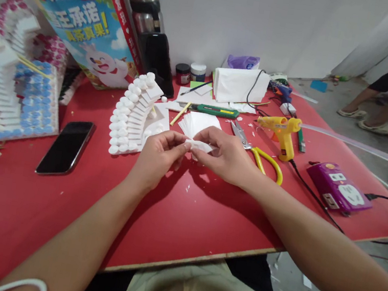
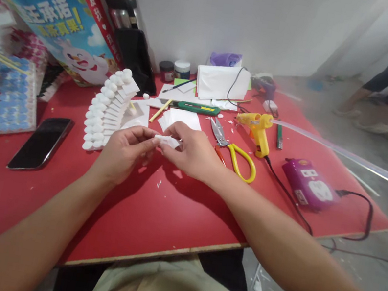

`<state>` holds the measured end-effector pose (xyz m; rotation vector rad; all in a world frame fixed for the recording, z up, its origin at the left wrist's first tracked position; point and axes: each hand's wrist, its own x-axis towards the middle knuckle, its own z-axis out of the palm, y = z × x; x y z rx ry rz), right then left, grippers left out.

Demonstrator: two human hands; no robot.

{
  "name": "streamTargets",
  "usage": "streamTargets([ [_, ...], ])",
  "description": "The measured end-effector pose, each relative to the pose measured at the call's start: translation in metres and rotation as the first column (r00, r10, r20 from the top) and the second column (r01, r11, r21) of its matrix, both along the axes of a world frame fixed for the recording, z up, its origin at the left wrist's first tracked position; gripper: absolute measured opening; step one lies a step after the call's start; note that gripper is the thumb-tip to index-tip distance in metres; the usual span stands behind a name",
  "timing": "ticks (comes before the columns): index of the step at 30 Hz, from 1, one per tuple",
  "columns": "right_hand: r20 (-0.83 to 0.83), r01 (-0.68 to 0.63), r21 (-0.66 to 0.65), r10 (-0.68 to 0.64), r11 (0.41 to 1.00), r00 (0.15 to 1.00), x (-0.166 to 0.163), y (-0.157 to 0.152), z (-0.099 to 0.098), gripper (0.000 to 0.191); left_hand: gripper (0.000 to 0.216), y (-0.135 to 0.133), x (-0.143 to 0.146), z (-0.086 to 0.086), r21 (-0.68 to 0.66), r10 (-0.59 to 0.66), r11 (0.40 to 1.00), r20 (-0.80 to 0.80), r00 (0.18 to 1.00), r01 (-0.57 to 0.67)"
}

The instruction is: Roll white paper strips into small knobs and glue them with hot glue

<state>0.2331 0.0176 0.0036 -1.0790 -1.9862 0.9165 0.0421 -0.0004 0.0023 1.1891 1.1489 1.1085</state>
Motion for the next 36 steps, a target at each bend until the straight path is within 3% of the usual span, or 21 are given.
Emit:
streamTargets([
  [2,0.016,-0.106,0.047,0.106,0.993,0.994,0.002,0.000,0.002,0.046,0.021,0.002,-0.002,0.000,-0.031,0.016,0.999,0.085,0.996,-0.013],
  [4,0.089,-0.201,0.156,0.189,0.967,0.978,0.004,0.001,0.003,0.053,0.022,0.004,-0.003,0.000,-0.058,0.026,0.998,0.148,0.989,-0.017],
  [7,0.117,-0.194,0.317,0.165,0.928,0.979,0.004,0.003,0.003,0.031,0.021,0.003,-0.004,-0.002,-0.076,-0.014,0.997,0.141,0.990,0.025],
  [9,0.068,-0.131,0.342,0.115,0.930,0.991,0.003,0.004,0.003,0.016,0.021,0.002,-0.005,-0.004,-0.070,-0.064,0.995,0.093,0.994,0.070],
  [14,-0.068,0.011,0.098,-0.004,0.995,0.998,0.006,0.005,0.006,0.019,0.020,0.001,-0.005,-0.003,-0.075,-0.101,0.991,0.119,0.988,0.110],
  [18,-0.172,-0.125,-0.082,0.110,0.989,0.979,0.010,0.007,0.009,0.016,0.022,0.002,-0.005,0.002,-0.099,-0.096,0.988,0.187,0.978,0.116],
  [21,-0.211,-0.211,-0.102,0.186,0.972,0.960,0.012,0.008,0.008,0.013,0.021,0.002,-0.006,0.004,-0.097,-0.120,0.985,0.197,0.973,0.141],
  [28,-0.184,-0.091,-0.098,0.072,0.991,0.980,0.014,0.013,0.009,0.017,0.020,0.001,-0.005,0.003,-0.103,-0.090,0.988,0.209,0.974,0.114],
  [33,-0.330,-0.163,-0.279,0.065,0.946,0.942,0.014,0.012,0.016,0.008,0.019,0.002,-0.006,0.002,-0.085,-0.070,0.993,0.191,0.979,0.088],
  [36,-0.372,-0.184,-0.404,0.023,0.896,0.928,0.012,0.011,0.017,0.025,0.019,0.002,-0.007,0.001,-0.065,-0.086,0.993,0.172,0.981,0.099],
])
